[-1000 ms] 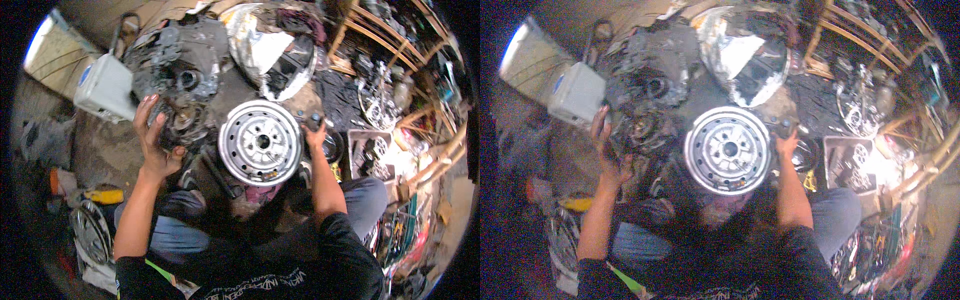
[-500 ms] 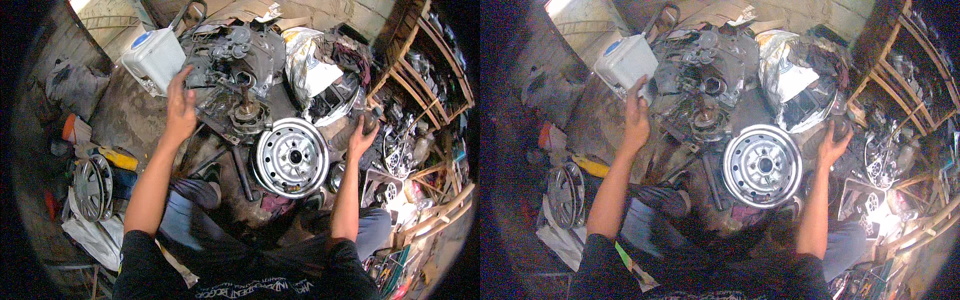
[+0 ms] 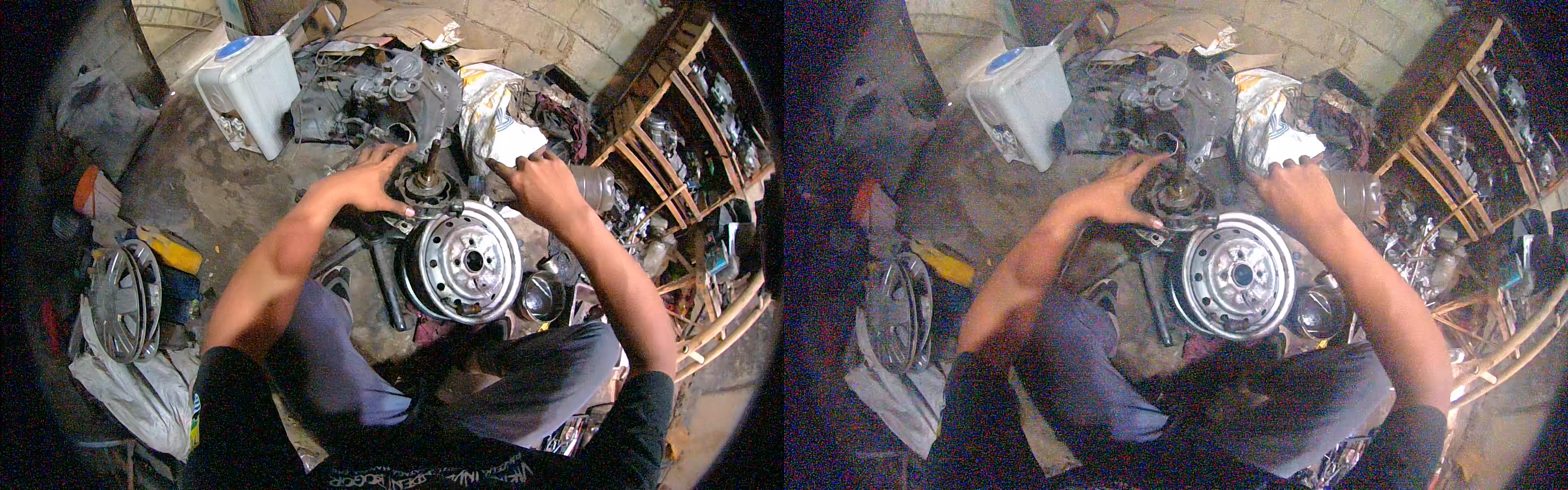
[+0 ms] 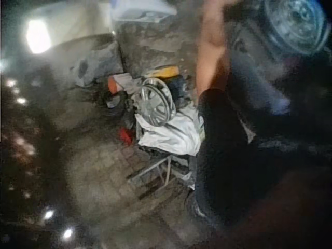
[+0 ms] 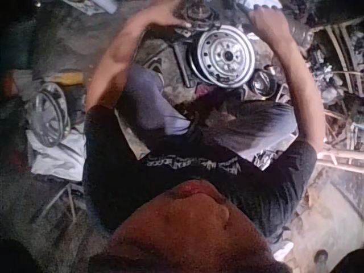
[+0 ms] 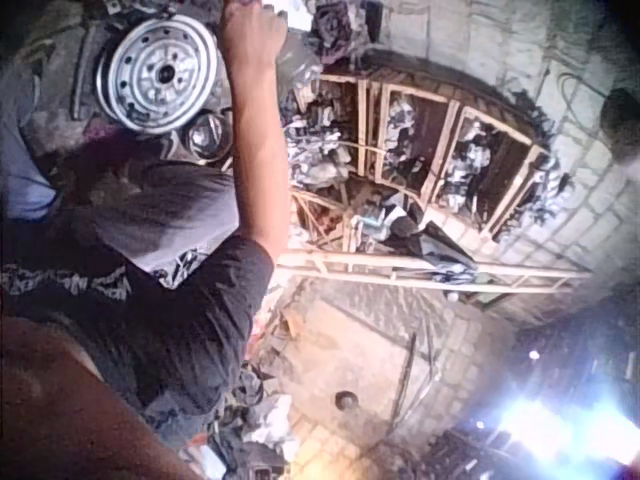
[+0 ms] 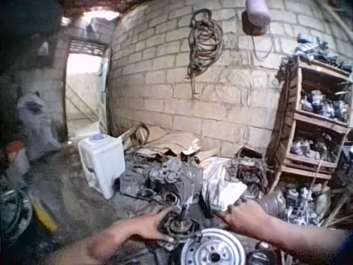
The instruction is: The person is assembling a small engine, likely from a motorcycle or similar machinery. They are seen handling various components, including a crankshaft and a flywheel, and using a hammer to tap parts into place.
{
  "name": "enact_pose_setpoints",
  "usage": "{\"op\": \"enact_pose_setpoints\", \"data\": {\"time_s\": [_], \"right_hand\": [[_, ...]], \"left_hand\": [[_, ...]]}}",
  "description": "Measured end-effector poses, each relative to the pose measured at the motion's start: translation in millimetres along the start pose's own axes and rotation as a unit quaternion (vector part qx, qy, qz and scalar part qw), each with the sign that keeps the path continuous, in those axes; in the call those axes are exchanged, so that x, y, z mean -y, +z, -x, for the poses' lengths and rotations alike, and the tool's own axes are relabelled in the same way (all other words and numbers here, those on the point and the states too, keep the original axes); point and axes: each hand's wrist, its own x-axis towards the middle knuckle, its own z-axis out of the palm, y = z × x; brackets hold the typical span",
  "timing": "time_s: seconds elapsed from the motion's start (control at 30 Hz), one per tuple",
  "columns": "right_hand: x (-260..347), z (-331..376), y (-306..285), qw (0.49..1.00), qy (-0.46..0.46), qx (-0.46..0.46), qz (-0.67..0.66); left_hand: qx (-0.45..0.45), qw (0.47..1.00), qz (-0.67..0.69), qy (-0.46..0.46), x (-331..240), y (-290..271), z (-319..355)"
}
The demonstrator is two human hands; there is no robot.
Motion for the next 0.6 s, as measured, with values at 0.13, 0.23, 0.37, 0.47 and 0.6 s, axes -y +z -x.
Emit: {"op": "enact_pose_setpoints", "data": {"time_s": [0.13,0.23,0.37,0.47,0.6], "right_hand": [[8.0,-13.3,-17.4,0.997,-0.032,0.008,0.071],[13.3,-23.2,-27.3,0.991,-0.064,0.054,0.102],[14.5,-31.6,-35.1,0.988,-0.064,0.043,0.137],[11.1,-35.1,-40.2,0.990,-0.064,0.035,0.119],[4.5,-32.7,-38.4,0.992,-0.069,0.038,0.102]], "left_hand": [[0.035,0.999,0.003,-0.006,-2.8,6.0,-8.9],[0.062,0.998,0.022,-0.017,-2.0,9.6,-13.6],[0.061,0.998,0.015,-0.025,1.7,14.8,-18.3],[0.057,0.998,0.009,-0.033,1.9,13.6,-19.5],[0.053,0.998,0.016,-0.023,3.5,11.9,-20.9]]}}
